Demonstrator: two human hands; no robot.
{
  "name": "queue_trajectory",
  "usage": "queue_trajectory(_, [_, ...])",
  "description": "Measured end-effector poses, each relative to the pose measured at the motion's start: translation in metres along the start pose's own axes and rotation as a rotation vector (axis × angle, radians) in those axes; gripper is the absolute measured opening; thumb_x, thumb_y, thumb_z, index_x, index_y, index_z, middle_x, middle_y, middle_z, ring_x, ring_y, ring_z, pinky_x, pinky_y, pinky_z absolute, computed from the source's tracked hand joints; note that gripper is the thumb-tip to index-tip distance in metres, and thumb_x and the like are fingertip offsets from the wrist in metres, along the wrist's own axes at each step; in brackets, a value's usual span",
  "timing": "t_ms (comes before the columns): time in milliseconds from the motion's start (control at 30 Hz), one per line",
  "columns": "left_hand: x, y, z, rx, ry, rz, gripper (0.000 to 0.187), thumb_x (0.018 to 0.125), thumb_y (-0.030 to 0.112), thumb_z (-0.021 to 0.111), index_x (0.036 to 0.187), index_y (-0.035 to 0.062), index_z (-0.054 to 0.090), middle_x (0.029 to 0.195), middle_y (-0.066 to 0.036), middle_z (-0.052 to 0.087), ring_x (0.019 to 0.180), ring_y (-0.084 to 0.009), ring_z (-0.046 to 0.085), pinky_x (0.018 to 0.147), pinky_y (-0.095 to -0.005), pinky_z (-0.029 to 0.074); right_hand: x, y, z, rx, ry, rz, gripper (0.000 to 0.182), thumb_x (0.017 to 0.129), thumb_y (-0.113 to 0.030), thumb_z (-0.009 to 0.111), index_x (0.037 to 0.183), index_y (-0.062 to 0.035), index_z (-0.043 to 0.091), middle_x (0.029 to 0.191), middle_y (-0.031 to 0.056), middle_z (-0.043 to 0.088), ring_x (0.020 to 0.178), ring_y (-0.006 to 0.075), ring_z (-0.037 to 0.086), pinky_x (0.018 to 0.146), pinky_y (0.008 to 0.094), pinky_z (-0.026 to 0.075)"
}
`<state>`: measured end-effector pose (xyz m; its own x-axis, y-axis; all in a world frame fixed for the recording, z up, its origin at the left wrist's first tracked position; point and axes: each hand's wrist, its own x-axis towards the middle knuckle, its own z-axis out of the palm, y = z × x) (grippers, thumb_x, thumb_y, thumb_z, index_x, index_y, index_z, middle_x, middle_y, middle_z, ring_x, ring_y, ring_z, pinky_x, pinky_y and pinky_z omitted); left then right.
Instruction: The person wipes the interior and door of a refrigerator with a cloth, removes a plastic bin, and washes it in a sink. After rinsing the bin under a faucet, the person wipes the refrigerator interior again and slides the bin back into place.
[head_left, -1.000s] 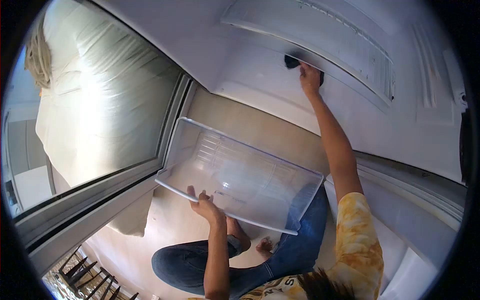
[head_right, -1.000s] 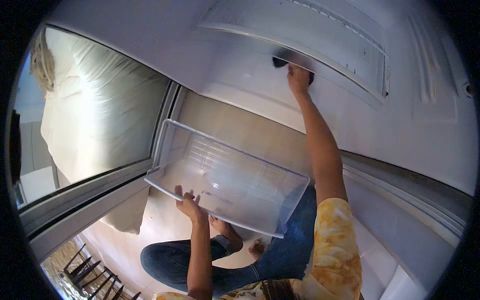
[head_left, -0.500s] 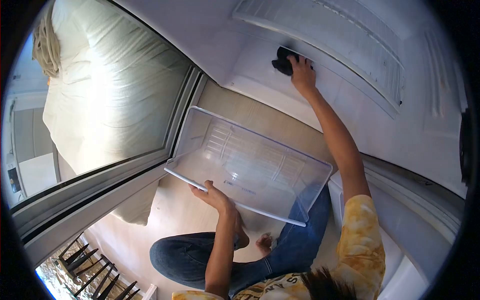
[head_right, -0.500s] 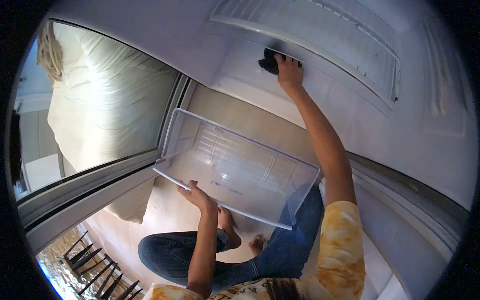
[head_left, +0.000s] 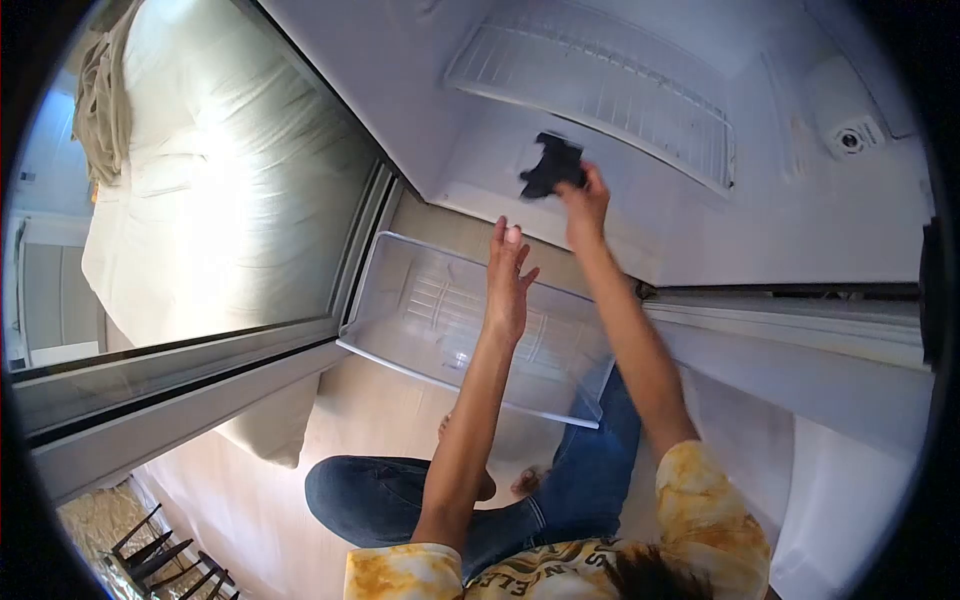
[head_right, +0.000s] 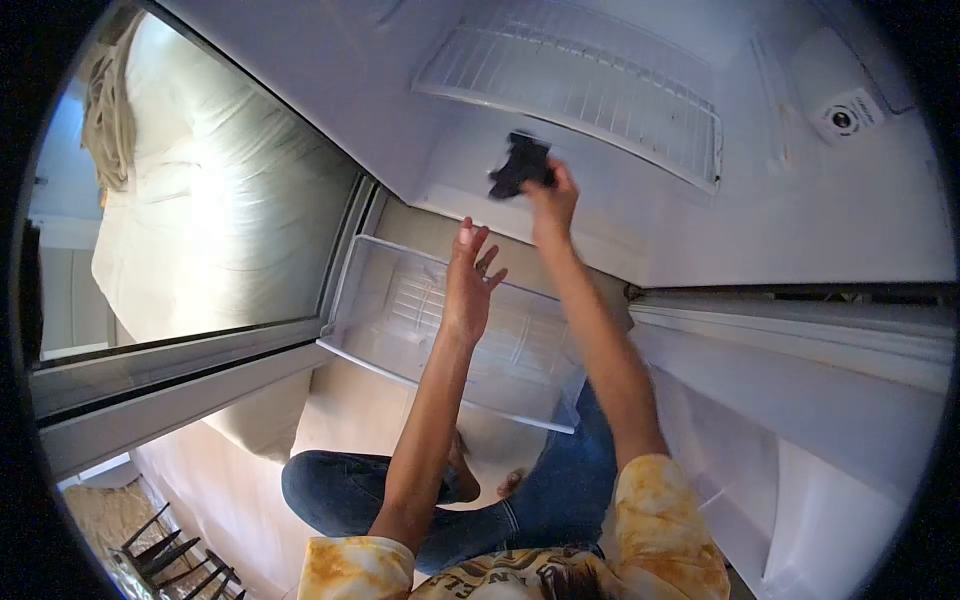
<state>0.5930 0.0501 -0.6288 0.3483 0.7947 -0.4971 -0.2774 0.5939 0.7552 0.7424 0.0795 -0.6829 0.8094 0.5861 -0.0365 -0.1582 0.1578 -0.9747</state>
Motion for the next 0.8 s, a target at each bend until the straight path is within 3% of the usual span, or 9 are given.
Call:
queue_trajectory(100, [-0.001,0.002,-0.015,-0.358,-0.1,-0.069,0.068,0.081,0.064,0.047,0.129,0.0169,0.036,0.124,-0.01,0.048,0.109,-0.0237,0.05,0.093,-0.0403,0.038,-0.099,-0.063,0.017,0.028,-0.139,0.224,0.039,0.061,0.009,0.054,0.098,-0.0034,0.055,0.09,0.0009,0.056,0.086,0.0111,0.052,0.076,0.0239,0.042])
queue_trajectory(167, [0.014,-0.007,-0.058,-0.476,-0.296,-0.033,0.064,0.08,0.063,0.048,0.124,0.0171,0.04,0.12,-0.009,0.051,0.107,-0.0249,0.052,0.088,-0.0429,0.044,-0.152,-0.049,0.016,-0.03,-0.25,0.02,0.045,0.058,0.011,0.056,0.1,-0.0029,0.055,0.103,0.0022,0.055,0.101,0.0133,0.05,0.09,0.0248,0.037])
queue_trajectory(200, [-0.004,0.009,-0.049,-0.471,-0.17,0.067,0.058,0.083,0.058,0.049,0.118,0.012,0.044,0.11,-0.01,0.055,0.099,-0.0238,0.056,0.084,-0.0398,0.046,-0.17,-0.051,0.014,-0.11,-0.368,-0.018,0.049,0.059,0.01,0.056,0.107,-0.0038,0.052,0.116,0.0033,0.049,0.111,0.0128,0.045,0.096,0.026,0.034])
queue_trajectory(300, [-0.02,0.004,-0.083,-0.212,0.058,0.148,0.042,0.084,0.044,0.054,0.097,0.005,0.053,0.089,-0.007,0.06,0.08,-0.019,0.06,0.072,-0.032,0.05,-0.212,-0.048,0.021,0.518,-0.417,0.331,0.072,0.064,-0.004,0.07,0.128,-0.0083,0.039,0.128,0.0042,0.041,0.123,0.0144,0.035,0.102,0.0314,0.029])
queue_trajectory(400, [-0.016,-0.001,-0.121,0.061,0.071,0.074,0.034,0.082,0.038,0.057,0.082,0.0039,0.055,0.079,-0.005,0.06,0.067,-0.0172,0.06,0.063,-0.0284,0.049,-0.206,-0.029,0.008,0.838,-0.329,1.028,0.077,0.067,-0.015,0.076,0.132,-0.0102,0.035,0.129,0.0051,0.04,0.121,0.0177,0.038,0.098,0.036,0.037])
queue_trajectory(467, [-0.023,0.01,-0.118,0.251,0.067,-0.058,0.036,0.081,0.039,0.059,0.084,0.0027,0.058,0.079,-0.006,0.06,0.068,-0.0163,0.059,0.062,-0.0269,0.047,-0.191,-0.002,0.01,0.606,-0.663,1.026,0.07,0.069,-0.019,0.077,0.127,-0.0079,0.04,0.123,0.0068,0.045,0.113,0.0191,0.046,0.089,0.0362,0.045])
queue_trajectory(567, [-0.008,-0.018,-0.122,0.382,-0.119,0.174,0.052,0.083,0.033,0.063,0.123,0.0037,0.051,0.1,-0.008,0.063,0.089,-0.0148,0.058,0.077,-0.0256,0.046,-0.162,0.024,0.018,-0.002,-1.049,0.963,0.049,0.068,-0.017,0.078,0.108,-0.0028,0.053,0.101,0.0077,0.058,0.091,0.0194,0.058,0.071,0.0321,0.053])
queue_trajectory(600, [-0.009,-0.014,-0.124,0.345,-0.183,0.045,0.055,0.082,0.023,0.065,0.129,0.0035,0.045,0.111,-0.01,0.061,0.095,-0.0137,0.057,0.082,-0.0248,0.045,-0.152,0.015,0.021,-0.019,-1.108,1.011,0.033,0.067,-0.013,0.078,0.091,-0.0021,0.059,0.084,0.0056,0.062,0.08,0.016,0.06,0.065,0.0281,0.052])
queue_trajectory(800, [-0.005,-0.014,-0.119,0.195,-0.269,-0.031,0.045,0.084,0.017,0.064,0.122,-0.0002,0.048,0.089,-0.009,0.064,0.076,-0.0151,0.061,0.068,-0.0283,0.052,-0.139,0.069,0.016,-0.034,-1.243,1.128,0.019,0.065,-0.007,0.078,0.076,-0.0044,0.063,0.071,0.0048,0.062,0.062,0.013,0.058,0.049,0.0228,0.046])
